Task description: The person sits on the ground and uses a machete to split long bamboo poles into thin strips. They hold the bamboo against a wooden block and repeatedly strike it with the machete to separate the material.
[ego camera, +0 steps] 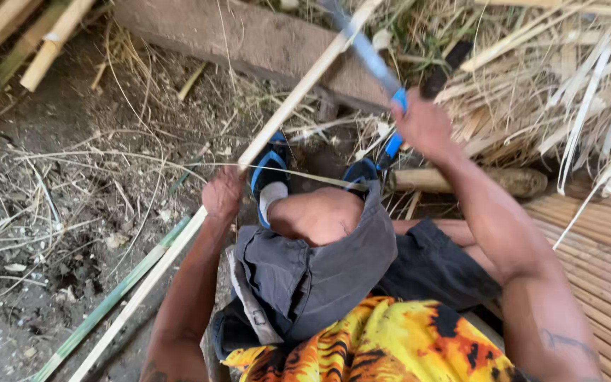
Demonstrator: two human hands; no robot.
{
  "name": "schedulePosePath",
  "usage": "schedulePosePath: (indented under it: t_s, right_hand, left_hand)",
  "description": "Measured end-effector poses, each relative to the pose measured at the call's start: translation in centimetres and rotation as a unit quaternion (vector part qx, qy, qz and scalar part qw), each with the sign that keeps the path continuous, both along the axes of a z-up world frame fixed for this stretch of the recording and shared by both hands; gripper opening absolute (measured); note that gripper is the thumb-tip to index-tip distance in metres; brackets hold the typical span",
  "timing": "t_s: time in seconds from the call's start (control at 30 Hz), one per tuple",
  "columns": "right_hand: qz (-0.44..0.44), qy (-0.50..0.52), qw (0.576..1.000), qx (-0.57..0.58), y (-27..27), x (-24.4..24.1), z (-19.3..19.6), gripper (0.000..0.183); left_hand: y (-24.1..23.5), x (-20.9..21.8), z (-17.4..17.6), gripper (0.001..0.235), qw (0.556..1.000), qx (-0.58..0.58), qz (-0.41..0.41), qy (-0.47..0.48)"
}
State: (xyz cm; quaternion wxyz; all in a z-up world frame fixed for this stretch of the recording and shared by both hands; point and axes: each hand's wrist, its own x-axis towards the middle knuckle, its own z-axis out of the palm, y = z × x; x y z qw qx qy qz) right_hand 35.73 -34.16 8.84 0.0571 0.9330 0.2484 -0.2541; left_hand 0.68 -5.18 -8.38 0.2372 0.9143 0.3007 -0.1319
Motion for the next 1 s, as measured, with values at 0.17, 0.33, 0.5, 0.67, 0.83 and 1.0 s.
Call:
schedulePosePath:
  t_s: [0.17,0.33,0.5,0.67,0.83,1.0]
  right_hand:
    - [-0.018,-0.080,0.997,0.010,-5.2,6.2,-0.4,0.046]
    - [-0.304,-0.118,0.922,0.207,-9.3,12.8,3.6,0.037]
    - [-0.131,-0.161,0.958,0.199,-10.4,6.9,-1.5,0.040]
    - [-0.120,-0.134,0.968,0.177,-7.3,1.8,-1.6,0.042]
    - [-0.163,0.017,0.982,0.099,-0.1,-2.7,-0.8,0.044]
    - [0.092,0.140,0.986,-0.018,5.5,-11.1,-2.7,0.061]
  left_hand:
    - [0.4,-2.4,1.6,0.030,1.000,-0.021,0.009,0.016]
    - [1.1,-4.7,3.6,0.040,0.996,-0.031,0.033,0.078]
    - [0.8,0.9,3.4,0.069,0.996,-0.004,-0.026,-0.085]
    - [2.8,-3.7,5.1,0.064,0.999,-0.008,-0.009,-0.030]
    - [2.2,-1.1,4.8,0.040,0.997,-0.068,-0.026,0.038]
    - [1.3,5.9,3.5,0.031,0.995,-0.079,-0.060,-0.013]
